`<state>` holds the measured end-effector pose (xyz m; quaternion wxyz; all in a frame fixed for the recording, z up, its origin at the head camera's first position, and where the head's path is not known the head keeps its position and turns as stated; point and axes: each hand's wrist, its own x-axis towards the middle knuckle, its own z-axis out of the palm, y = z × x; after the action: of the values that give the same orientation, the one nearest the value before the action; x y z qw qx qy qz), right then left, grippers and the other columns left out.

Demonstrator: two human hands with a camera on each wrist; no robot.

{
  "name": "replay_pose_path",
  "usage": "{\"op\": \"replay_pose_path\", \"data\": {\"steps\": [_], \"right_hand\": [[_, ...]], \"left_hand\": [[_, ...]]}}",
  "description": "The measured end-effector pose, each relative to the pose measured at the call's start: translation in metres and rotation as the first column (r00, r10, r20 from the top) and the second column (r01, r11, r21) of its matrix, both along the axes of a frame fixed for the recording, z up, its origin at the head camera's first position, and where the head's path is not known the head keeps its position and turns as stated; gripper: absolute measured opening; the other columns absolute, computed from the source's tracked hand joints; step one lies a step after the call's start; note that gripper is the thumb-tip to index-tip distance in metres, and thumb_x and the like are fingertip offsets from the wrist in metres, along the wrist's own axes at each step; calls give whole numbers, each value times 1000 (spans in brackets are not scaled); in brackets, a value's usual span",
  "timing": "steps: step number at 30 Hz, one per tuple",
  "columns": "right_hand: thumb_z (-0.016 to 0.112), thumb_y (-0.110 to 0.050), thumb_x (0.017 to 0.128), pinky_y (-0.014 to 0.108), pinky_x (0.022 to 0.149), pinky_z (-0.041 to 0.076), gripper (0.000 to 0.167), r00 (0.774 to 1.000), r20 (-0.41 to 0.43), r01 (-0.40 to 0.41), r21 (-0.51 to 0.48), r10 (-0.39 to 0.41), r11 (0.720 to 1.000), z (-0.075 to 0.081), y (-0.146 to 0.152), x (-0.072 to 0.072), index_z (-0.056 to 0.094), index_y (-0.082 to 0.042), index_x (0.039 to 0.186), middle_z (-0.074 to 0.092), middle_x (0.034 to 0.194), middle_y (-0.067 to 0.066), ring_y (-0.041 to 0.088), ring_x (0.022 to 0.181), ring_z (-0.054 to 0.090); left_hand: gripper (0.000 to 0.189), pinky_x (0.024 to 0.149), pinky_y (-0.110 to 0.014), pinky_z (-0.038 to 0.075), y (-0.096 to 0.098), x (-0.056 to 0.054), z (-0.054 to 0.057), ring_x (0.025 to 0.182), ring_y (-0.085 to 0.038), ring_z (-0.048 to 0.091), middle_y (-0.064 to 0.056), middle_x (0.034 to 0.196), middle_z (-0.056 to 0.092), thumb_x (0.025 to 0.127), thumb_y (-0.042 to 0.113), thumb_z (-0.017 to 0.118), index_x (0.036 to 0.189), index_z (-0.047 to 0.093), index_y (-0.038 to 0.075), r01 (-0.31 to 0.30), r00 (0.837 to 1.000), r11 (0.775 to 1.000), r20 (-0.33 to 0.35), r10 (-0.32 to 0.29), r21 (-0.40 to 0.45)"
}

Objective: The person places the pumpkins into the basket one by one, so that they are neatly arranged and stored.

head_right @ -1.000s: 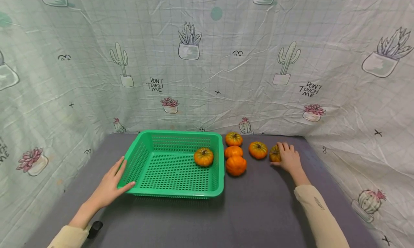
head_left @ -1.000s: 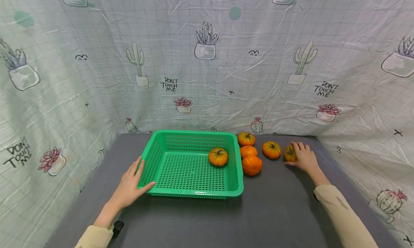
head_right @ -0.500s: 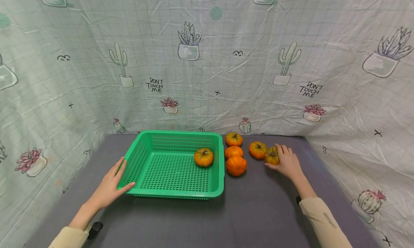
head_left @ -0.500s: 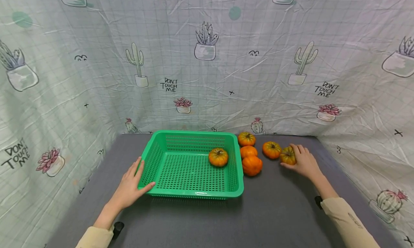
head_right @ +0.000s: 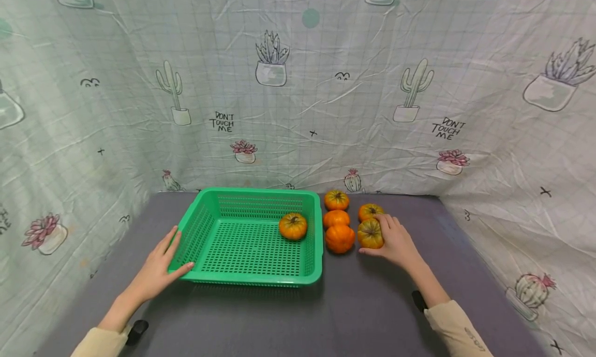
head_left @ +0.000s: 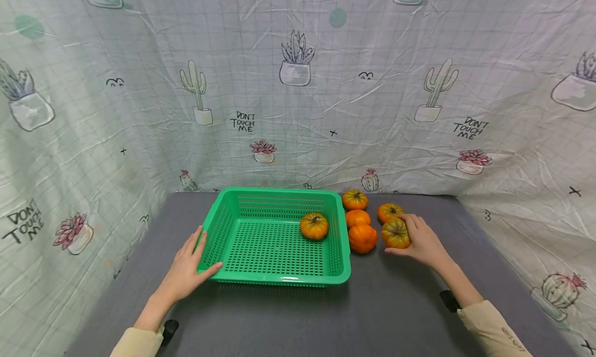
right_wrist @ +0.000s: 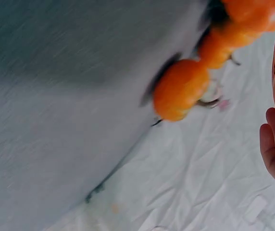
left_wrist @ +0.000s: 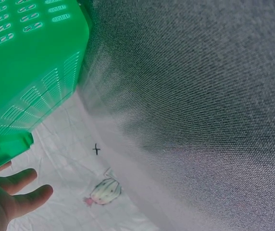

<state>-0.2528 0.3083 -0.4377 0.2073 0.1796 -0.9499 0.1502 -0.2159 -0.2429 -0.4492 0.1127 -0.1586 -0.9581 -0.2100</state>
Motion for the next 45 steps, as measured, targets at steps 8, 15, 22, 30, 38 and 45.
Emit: {"op": "replay_pose_path", "data": {"steps": [8, 15, 22, 30, 38, 45], "right_hand": [[78, -47, 58, 49, 78, 44, 85, 998, -29, -56, -25, 56, 998, 14, -29, 10, 43, -2, 121, 50, 110, 18, 30, 96, 49], [77, -43, 62, 51, 86, 43, 82, 989, -62, -139, -65, 135, 988, 23, -55, 18, 43, -6, 126, 48, 117, 14, 28, 106, 46], [71, -52, 65, 46, 89, 39, 78, 967, -116, -235, -55, 228, 970, 27, -85, 18, 46, -7, 124, 53, 113, 8, 23, 101, 46], [71, -52, 66, 43, 89, 41, 73, 955, -94, -287, -64, 281, 956, 29, -112, 17, 50, -6, 119, 53, 114, 6, 21, 103, 46], [66, -62, 65, 39, 81, 43, 77, 932, -81, -351, 34, 353, 936, 32, -137, 11, 50, -10, 119, 54, 110, 3, 18, 96, 46], [62, -66, 66, 34, 77, 40, 74, 925, 3, -379, 103, 381, 920, 30, -153, 5, 48, -17, 119, 54, 107, -1, 13, 91, 41]], "left_hand": [[88, 95, -65, 19, 1, 1, 1, 133, -44, 15, -14, 151, 5, 81, 45, 59, 144, 13, 3, 0, 1000, 1000, -3, 0, 2], [88, 95, -66, 19, 1, 1, 3, 133, -44, 14, -14, 151, 5, 82, 45, 58, 144, 12, 3, -4, 1000, 1000, 8, 4, 1], [88, 95, -66, 19, 1, 2, 4, 133, -45, 15, -15, 151, 6, 81, 45, 59, 143, 13, 2, -6, 1000, 1000, 10, 6, 4], [88, 95, -66, 19, 2, 1, 5, 132, -45, 15, -15, 151, 6, 81, 45, 59, 144, 12, 3, -2, 1000, 1000, 12, 2, 3], [88, 95, -66, 19, 1, 0, 4, 133, -45, 14, -14, 151, 5, 81, 45, 59, 144, 12, 4, 1, 1000, 1000, 16, -1, 12], [89, 95, -66, 19, 1, 0, 4, 133, -45, 14, -13, 151, 5, 81, 46, 58, 144, 11, 4, -4, 1000, 1000, 22, 4, 8]]}}
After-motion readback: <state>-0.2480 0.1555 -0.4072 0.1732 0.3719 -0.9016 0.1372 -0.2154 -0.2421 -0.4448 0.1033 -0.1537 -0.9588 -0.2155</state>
